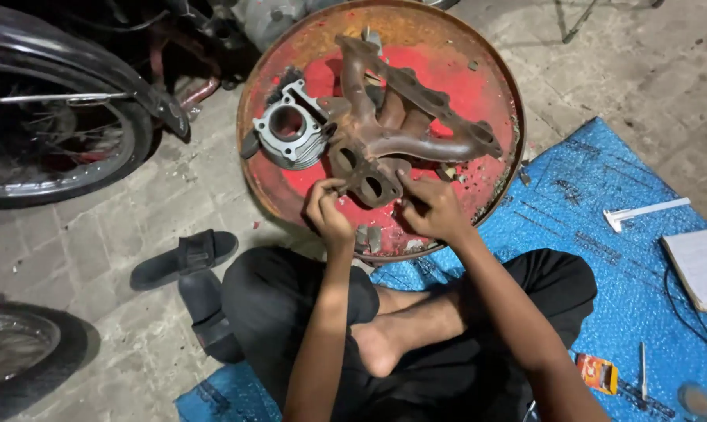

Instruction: The person sits on a blue mat and scrubs a rusty, three-pronged metal part with a small abrasive tool. They rotate the part to clean different sections, including the inner curves and edges, while a silver engine cylinder sits nearby on a red tray.

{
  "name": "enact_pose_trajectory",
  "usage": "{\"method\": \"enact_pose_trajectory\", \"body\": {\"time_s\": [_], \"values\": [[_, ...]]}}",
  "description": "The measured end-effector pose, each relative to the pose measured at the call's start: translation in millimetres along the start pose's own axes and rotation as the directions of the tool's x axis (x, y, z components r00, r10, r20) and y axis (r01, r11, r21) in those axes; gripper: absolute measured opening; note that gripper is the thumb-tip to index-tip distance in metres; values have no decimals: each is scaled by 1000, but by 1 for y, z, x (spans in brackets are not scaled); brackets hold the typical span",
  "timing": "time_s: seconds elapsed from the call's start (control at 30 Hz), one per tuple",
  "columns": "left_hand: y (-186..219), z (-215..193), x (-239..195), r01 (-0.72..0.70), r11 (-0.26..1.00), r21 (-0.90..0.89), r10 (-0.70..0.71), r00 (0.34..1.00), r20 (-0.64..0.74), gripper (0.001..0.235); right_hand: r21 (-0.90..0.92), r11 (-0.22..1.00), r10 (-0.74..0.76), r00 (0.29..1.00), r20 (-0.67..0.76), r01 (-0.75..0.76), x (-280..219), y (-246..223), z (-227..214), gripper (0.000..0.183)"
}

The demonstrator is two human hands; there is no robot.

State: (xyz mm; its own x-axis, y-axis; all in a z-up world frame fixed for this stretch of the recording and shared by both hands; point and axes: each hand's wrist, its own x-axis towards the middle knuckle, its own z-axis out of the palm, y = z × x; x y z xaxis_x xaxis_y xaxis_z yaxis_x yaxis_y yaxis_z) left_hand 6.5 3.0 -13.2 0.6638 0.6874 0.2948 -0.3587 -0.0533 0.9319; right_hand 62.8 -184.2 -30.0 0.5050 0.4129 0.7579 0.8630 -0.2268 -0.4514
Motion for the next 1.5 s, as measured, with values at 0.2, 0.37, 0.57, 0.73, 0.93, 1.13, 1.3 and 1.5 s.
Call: {"method": "enact_pose_trajectory", "body": {"time_s": [0.2,0.37,0.57,0.73,0.93,1.13,1.3,1.5], "values": [[-4,-2,4,52,999,-9,-52,998,32,22,72,996,49,998,-39,-46,3,9,1,44],[3,1,8,83,995,-47,-82,996,21,21,97,993,65,998,1,-65,-2,7,3,41],[-11,4,14,-375,922,91,370,926,69,44,99,993,64,998,-7,-63,1,10,2,34],[5,16,44,-711,584,392,656,698,289,75,67,996,64,998,-4,-64,-1,21,3,32],[12,36,63,-770,584,256,648,632,425,70,75,995,73,997,-37,-70,6,23,5,31],[4,23,54,-713,657,244,576,684,447,61,55,993,105,994,-33,-103,-2,24,12,30],[3,22,54,-631,745,218,492,740,459,71,1,999,36,999,-7,-36,2,19,12,29],[20,22,52,-562,814,146,453,772,445,89,-63,995,74,996,-50,-77,5,22,10,29]]}}
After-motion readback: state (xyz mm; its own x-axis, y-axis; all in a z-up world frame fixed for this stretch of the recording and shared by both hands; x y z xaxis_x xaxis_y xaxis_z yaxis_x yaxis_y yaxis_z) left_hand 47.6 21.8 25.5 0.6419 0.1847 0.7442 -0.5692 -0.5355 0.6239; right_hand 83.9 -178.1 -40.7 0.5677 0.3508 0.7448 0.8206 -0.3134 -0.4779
